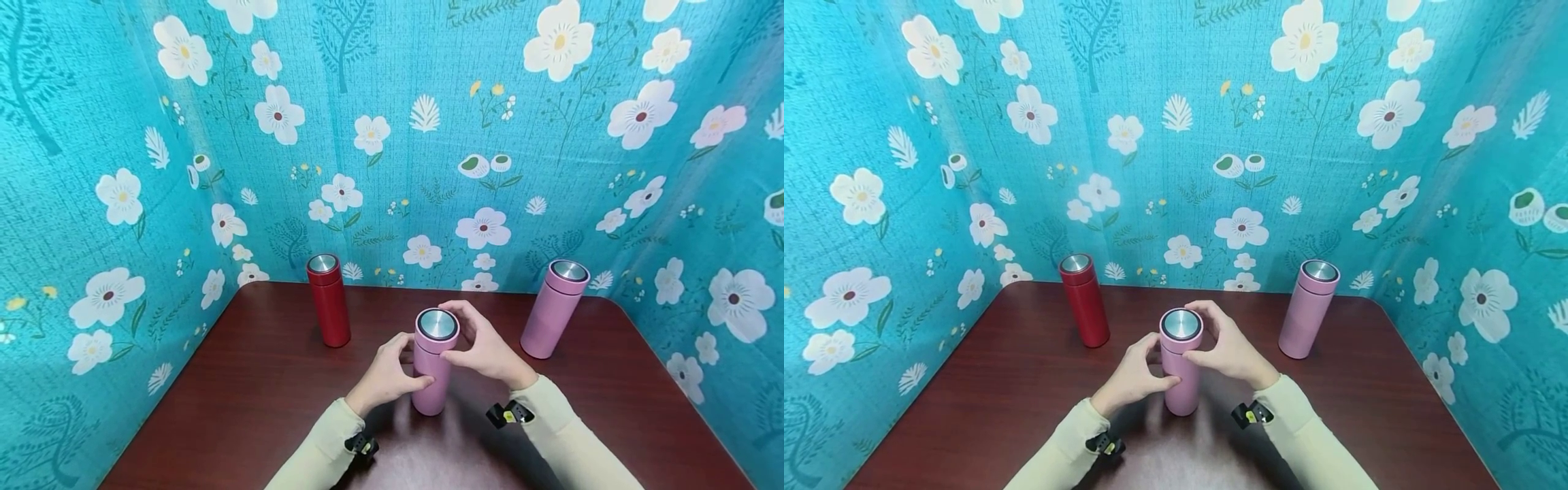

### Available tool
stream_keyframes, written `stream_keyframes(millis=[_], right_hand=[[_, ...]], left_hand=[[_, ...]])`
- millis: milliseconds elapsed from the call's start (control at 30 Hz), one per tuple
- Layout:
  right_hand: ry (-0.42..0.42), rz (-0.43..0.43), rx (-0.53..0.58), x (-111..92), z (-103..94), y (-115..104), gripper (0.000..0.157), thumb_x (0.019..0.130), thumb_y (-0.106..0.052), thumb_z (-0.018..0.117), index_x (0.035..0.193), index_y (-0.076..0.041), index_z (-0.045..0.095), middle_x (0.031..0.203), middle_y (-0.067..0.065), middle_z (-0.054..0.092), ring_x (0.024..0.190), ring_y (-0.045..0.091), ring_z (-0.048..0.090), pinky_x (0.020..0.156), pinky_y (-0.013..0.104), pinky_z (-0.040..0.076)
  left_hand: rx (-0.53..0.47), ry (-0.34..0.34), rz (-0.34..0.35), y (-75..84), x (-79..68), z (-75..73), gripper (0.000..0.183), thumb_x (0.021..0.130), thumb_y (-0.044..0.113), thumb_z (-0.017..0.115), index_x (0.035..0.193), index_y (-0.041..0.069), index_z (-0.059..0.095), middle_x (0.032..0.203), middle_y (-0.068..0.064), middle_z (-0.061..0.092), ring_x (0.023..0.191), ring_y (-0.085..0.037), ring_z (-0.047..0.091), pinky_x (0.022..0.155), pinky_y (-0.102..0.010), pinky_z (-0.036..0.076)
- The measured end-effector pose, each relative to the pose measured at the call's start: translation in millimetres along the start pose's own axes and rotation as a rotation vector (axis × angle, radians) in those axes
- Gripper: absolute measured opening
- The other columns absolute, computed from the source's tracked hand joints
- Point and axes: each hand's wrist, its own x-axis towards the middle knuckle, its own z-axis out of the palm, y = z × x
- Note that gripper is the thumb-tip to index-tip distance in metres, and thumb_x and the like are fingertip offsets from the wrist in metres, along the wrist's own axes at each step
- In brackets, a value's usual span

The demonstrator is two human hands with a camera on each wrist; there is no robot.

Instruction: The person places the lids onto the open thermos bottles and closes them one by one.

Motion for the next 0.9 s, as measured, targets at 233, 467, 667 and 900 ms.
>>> stream_keyframes(millis=[233, 467, 667, 900], right_hand=[[0.006, 0.029, 0.035, -1, -2.5, 15, 0.068, 0.079, 0.002, 0.071, 0.136, 0.000, 0.035, 0.128, 0.013, 0.049, 0.117, 0.022, 0.051, 0.096, 0.029, 0.044], [0.018, 0.029, 0.012, 1, -2.5, 14, 0.068, 0.078, 0.006, 0.070, 0.135, 0.004, 0.033, 0.126, 0.014, 0.051, 0.114, 0.019, 0.053, 0.095, 0.028, 0.044], [0.049, 0.041, -0.024, 1, 0.2, 12, 0.070, 0.073, 0.013, 0.070, 0.133, 0.005, 0.035, 0.124, 0.018, 0.051, 0.111, 0.014, 0.053, 0.093, 0.026, 0.045], [0.058, 0.049, -0.018, 0, -0.3, 13, 0.070, 0.075, 0.008, 0.072, 0.132, 0.003, 0.033, 0.124, 0.014, 0.050, 0.113, 0.017, 0.052, 0.094, 0.027, 0.044]], left_hand=[[-0.019, 0.017, -0.013, 28.5, -2.2, -7.5, 0.054, 0.073, 0.011, 0.080, 0.119, 0.005, 0.053, 0.108, -0.006, 0.057, 0.096, -0.020, 0.062, 0.083, -0.038, 0.053], [-0.058, 0.041, -0.023, -2.8, 3.9, 1.1, 0.059, 0.072, 0.021, 0.083, 0.123, 0.014, 0.053, 0.110, -0.001, 0.056, 0.097, -0.016, 0.062, 0.083, -0.042, 0.053], [-0.052, 0.040, -0.009, -4.8, 2.7, 2.4, 0.059, 0.072, 0.027, 0.083, 0.122, 0.016, 0.053, 0.109, 0.003, 0.056, 0.096, -0.011, 0.062, 0.082, -0.036, 0.053], [-0.043, 0.023, -0.014, -3.8, 5.1, 1.9, 0.059, 0.072, 0.027, 0.083, 0.122, 0.017, 0.052, 0.110, 0.004, 0.055, 0.098, -0.010, 0.061, 0.082, -0.029, 0.052]])
